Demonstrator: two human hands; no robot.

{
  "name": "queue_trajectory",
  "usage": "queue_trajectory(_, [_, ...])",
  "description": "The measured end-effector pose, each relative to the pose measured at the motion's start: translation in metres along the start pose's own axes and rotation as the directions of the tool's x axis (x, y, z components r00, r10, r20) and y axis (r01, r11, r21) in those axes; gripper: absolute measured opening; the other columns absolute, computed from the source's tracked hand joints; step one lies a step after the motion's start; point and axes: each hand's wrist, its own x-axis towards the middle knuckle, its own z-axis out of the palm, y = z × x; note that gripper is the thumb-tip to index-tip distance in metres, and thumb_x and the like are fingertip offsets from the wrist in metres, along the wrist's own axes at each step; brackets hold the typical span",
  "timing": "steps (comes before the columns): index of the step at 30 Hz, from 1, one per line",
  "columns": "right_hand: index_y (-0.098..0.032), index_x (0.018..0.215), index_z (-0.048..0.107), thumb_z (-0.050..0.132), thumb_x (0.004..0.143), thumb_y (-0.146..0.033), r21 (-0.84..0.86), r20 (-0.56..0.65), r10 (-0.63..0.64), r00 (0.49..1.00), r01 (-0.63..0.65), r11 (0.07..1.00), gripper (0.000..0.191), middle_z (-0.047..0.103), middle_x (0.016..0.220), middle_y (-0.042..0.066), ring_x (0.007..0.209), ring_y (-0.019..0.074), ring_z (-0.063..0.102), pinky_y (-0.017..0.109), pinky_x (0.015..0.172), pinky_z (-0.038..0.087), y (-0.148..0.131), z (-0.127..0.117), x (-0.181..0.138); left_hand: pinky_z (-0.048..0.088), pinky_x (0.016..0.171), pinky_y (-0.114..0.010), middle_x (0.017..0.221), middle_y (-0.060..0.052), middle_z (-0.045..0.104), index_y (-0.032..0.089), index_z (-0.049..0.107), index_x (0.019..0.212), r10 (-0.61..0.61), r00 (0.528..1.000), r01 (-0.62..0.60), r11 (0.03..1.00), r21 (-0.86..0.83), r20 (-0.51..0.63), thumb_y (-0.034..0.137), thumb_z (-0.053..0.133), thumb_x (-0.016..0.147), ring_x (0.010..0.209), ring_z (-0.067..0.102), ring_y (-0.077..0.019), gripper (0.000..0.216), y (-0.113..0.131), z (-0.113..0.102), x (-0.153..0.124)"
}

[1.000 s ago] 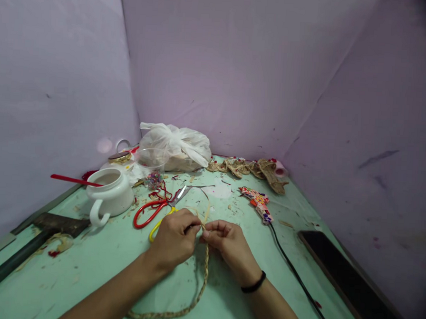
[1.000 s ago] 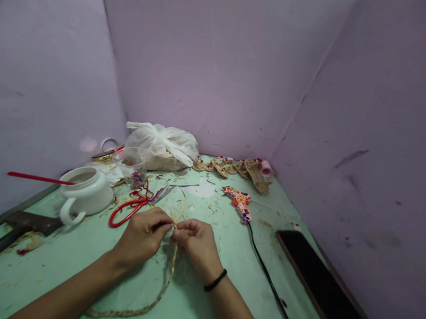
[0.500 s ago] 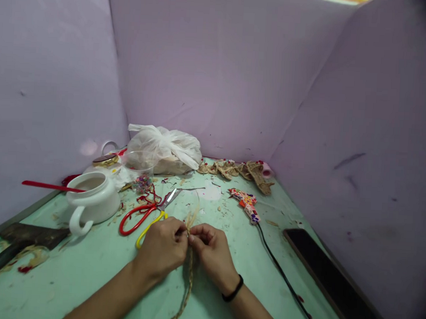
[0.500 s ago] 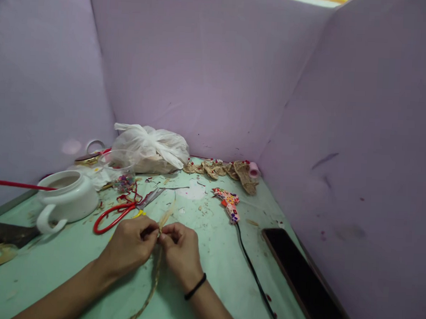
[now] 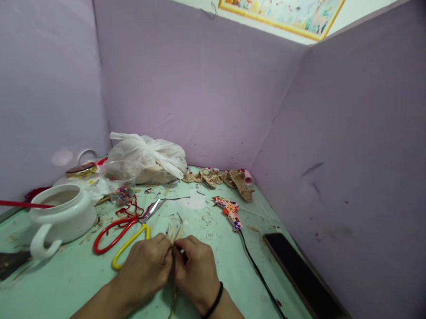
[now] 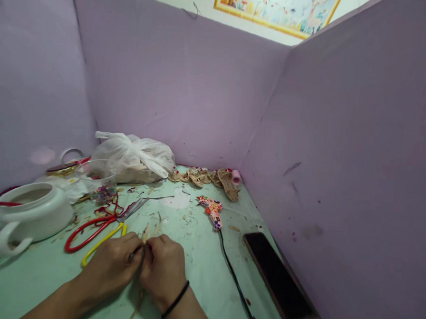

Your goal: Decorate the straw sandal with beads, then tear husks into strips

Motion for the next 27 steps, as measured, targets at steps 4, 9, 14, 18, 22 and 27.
queue_trajectory(4, [-0.017,0.073,0.068,0.048,0.072,-0.013,-0.05,0.056,-0.021,0.998,0.024,0.998,0.02,0.066,0.067,0.007,0.06,0.0165,0.058,0.024,0.055,0.038,0.003,-0.003,0.001,0.038,0.054,-0.026,0.066,-0.004,0.057,0.018,0.053,0.067,0.081,0.997,-0.081,0.996,0.022,-0.013,0.01,0.035,0.079,0.059,0.056,-0.0166,0.023,-0.003,0.004,-0.001])
queue_trajectory(9, [-0.016,0.074,0.07,0.05,0.068,-0.014,0.027,0.069,0.008,0.998,-0.01,1.0,0.021,0.067,0.067,0.007,0.058,0.0165,0.058,0.025,0.054,0.039,0.0,-0.009,0.003,0.038,0.052,-0.026,0.066,-0.005,0.056,0.017,0.053,0.068,0.256,0.963,-0.253,0.967,0.044,-0.08,0.007,0.036,0.076,0.059,0.054,-0.0163,0.021,-0.008,0.006,-0.001])
queue_trajectory(14, [-0.014,0.062,0.07,0.053,0.061,-0.015,0.353,0.121,0.315,0.941,-0.338,0.873,0.017,0.066,0.057,0.004,0.053,0.014,0.055,0.024,0.051,0.04,-0.003,-0.01,0.01,0.038,0.051,-0.025,0.065,-0.004,0.055,0.016,0.053,0.069,0.323,0.926,-0.34,0.939,-0.056,-0.197,0.007,0.037,0.076,0.057,0.052,-0.0146,0.019,-0.01,0.003,0.001])
queue_trajectory(18, [-0.013,0.058,0.066,0.051,0.058,-0.012,0.441,0.193,0.414,0.889,-0.456,0.773,0.015,0.061,0.048,0.0,0.044,0.0099,0.05,0.02,0.043,0.039,0.0,-0.009,0.018,0.038,0.052,-0.022,0.062,-0.001,0.053,0.016,0.052,0.068,0.251,0.928,-0.318,0.918,-0.236,-0.274,0.008,0.04,0.076,0.056,0.05,-0.0117,0.017,-0.009,-0.001,0.002])
queue_trajectory(22, [-0.013,0.06,0.064,0.05,0.06,-0.016,0.472,0.207,0.46,0.863,-0.5,0.726,0.015,0.057,0.042,-0.001,0.039,0.01,0.05,0.02,0.04,0.04,0.001,-0.009,0.021,0.04,0.052,-0.02,0.062,0.001,0.055,0.017,0.055,0.07,0.035,0.977,-0.125,0.89,-0.439,-0.209,0.011,0.045,0.076,0.055,0.052,-0.0098,0.013,-0.006,-0.009,0.005])
queue_trajectory(27, [-0.015,0.06,0.067,0.053,0.061,-0.016,0.431,0.067,0.396,0.916,-0.385,0.816,0.014,0.066,0.056,0.003,0.051,0.0127,0.056,0.022,0.05,0.042,-0.003,-0.01,0.015,0.043,0.057,-0.024,0.07,-0.002,0.057,0.016,0.056,0.08,0.083,0.971,-0.171,0.897,-0.407,-0.225,0.013,0.044,0.078,0.063,0.054,-0.0127,0.013,-0.004,-0.01,0.003])
